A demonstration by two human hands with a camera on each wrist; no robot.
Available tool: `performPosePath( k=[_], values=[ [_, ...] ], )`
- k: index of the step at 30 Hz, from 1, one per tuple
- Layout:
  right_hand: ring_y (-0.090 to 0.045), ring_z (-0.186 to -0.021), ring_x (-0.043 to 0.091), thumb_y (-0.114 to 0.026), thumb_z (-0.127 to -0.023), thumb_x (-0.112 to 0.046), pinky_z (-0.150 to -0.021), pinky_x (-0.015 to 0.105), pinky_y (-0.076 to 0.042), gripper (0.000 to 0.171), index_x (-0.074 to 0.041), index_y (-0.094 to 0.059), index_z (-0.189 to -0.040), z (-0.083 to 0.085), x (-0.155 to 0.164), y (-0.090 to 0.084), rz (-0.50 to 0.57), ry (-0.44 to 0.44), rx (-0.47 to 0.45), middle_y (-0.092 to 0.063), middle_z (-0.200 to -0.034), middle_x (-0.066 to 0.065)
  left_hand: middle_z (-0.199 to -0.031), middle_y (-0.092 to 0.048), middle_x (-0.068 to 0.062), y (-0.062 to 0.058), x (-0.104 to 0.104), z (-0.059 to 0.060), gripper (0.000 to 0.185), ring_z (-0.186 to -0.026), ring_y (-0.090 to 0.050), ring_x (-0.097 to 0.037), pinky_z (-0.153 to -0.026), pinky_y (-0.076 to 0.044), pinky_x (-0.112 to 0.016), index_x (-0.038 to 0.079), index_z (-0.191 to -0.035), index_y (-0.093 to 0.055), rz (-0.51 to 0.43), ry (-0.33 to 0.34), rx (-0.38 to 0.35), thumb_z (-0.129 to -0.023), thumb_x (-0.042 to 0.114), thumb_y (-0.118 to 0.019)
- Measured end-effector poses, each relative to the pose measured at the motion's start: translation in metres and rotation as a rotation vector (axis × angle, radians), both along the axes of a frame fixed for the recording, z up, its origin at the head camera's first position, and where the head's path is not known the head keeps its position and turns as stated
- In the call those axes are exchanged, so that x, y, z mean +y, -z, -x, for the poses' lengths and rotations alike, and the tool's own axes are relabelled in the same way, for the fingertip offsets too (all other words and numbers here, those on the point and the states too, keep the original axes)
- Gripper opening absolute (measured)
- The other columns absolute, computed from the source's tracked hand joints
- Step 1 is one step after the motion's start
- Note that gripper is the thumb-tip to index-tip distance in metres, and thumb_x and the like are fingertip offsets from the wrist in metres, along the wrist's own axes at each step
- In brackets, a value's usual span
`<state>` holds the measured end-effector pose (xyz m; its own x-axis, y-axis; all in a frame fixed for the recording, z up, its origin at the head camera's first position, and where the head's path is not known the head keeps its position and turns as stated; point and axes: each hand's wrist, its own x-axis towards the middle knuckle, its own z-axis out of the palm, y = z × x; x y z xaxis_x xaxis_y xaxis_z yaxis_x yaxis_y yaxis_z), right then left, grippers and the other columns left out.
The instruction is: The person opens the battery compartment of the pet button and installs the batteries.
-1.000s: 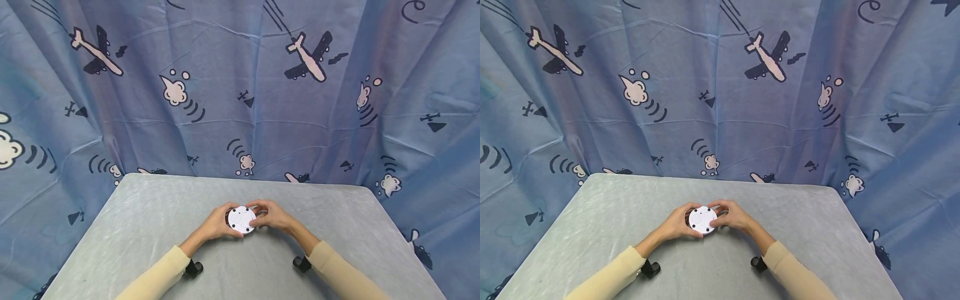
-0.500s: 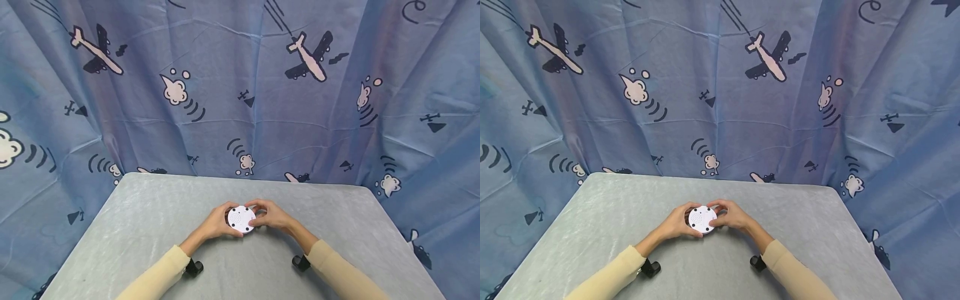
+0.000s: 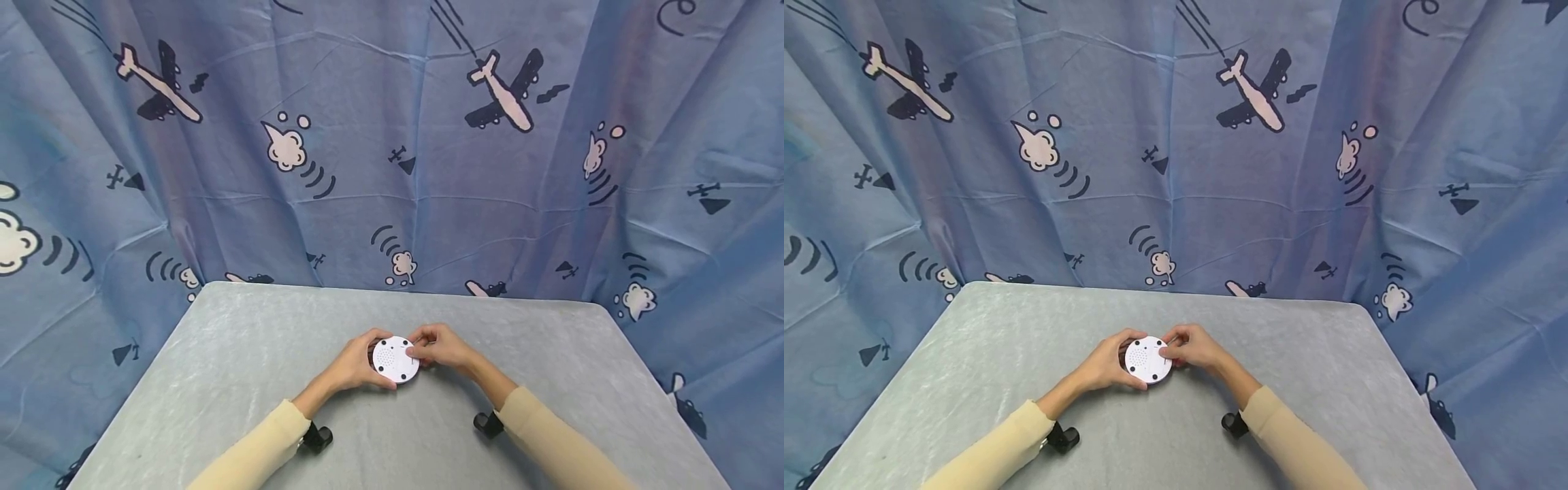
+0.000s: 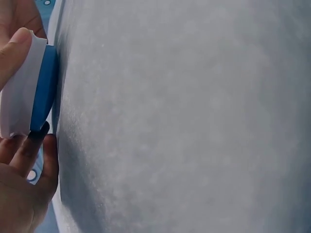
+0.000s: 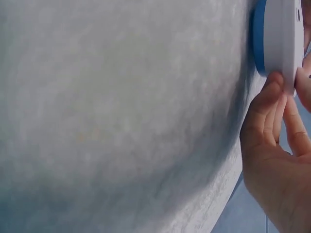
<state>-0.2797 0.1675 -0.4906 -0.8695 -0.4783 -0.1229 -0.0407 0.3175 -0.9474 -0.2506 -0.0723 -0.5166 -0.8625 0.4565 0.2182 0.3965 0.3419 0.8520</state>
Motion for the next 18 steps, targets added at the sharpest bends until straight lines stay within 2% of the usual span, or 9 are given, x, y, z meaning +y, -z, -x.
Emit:
performPosePath(
  k=[7, 13, 18],
  values=[
    [-0.061, -0.068, 0.017, -0.075, -0.093, -0.006, -0.061, 0.03, -0.052, 0.027, 0.008, -0.067, -0.115, -0.002, 0.003, 0.001, 0.0, -0.031, 0.081, -0.067, -0.084, 0.01, -0.126, -0.064, -0.01, -0.001, -0.001, 0.0, 0.087, -0.115, -0.061, -0.021, -0.096, -0.047, -0.036, 0.001, -0.136, -0.056, -0.013, -0.008, -0.007, -0.062, 0.017, -0.1],
    [-0.063, -0.07, 0.022, -0.084, -0.084, -0.004, -0.058, 0.027, -0.05, 0.062, 0.007, -0.054, -0.138, -0.011, 0.01, 0.002, -0.011, -0.178, 0.229, -0.059, -0.102, 0.018, -0.127, -0.062, -0.013, -0.005, 0.0, -0.002, 0.087, -0.116, -0.061, -0.025, -0.092, -0.051, -0.035, 0.0, -0.138, -0.053, -0.055, 0.002, -0.032, -0.065, 0.014, -0.099],
    [-0.058, -0.066, 0.017, -0.091, -0.077, -0.013, -0.058, 0.025, -0.05, 0.08, 0.002, -0.051, -0.144, -0.015, 0.007, 0.0, -0.079, -0.237, 0.353, -0.053, -0.108, 0.016, -0.129, -0.061, -0.013, -0.003, 0.001, -0.004, 0.087, -0.115, -0.061, -0.025, -0.09, -0.052, -0.032, 0.0, -0.139, -0.052, -0.097, 0.02, -0.067, -0.065, 0.01, -0.098]
  ],
)
